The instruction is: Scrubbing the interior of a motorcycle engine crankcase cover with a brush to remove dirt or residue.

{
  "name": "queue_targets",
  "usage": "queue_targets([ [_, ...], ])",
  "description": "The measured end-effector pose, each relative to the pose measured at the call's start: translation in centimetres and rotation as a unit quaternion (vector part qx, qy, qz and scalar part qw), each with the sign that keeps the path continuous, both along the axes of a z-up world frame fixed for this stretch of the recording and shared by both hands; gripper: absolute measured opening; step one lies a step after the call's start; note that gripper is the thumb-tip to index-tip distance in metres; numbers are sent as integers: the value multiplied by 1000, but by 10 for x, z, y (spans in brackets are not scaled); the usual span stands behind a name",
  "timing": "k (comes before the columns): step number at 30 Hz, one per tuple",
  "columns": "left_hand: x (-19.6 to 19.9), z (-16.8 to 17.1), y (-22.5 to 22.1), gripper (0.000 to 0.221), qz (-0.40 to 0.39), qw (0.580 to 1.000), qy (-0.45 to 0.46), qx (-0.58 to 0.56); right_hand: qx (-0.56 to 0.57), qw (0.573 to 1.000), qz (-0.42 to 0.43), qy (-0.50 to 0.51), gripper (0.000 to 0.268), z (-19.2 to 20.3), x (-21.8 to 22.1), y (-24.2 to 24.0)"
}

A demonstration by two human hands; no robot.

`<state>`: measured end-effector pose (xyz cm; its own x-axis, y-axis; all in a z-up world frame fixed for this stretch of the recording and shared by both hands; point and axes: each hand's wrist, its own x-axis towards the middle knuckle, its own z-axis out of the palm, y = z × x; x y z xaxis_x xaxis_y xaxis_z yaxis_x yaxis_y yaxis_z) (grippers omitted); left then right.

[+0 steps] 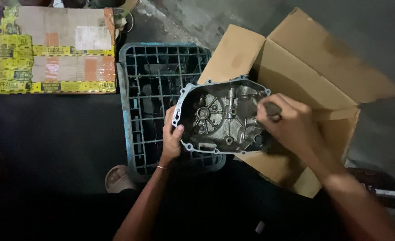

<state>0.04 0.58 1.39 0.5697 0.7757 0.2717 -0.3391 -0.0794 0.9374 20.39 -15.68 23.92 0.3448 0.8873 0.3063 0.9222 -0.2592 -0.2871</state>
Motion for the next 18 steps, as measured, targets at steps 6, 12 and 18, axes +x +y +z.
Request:
queue_targets([
  [6,2,-4,2,71,-11,1000,3,18,1,995,38,-94,14,-5,-8,3],
  [12,-1,10,1,71,0,1000,-7,-2,-48,951,104,-288,8,-16,6,-1],
  [18,0,4,2,68,34,997,-12,64,-78,993,71,-62,18,33,-23,6],
])
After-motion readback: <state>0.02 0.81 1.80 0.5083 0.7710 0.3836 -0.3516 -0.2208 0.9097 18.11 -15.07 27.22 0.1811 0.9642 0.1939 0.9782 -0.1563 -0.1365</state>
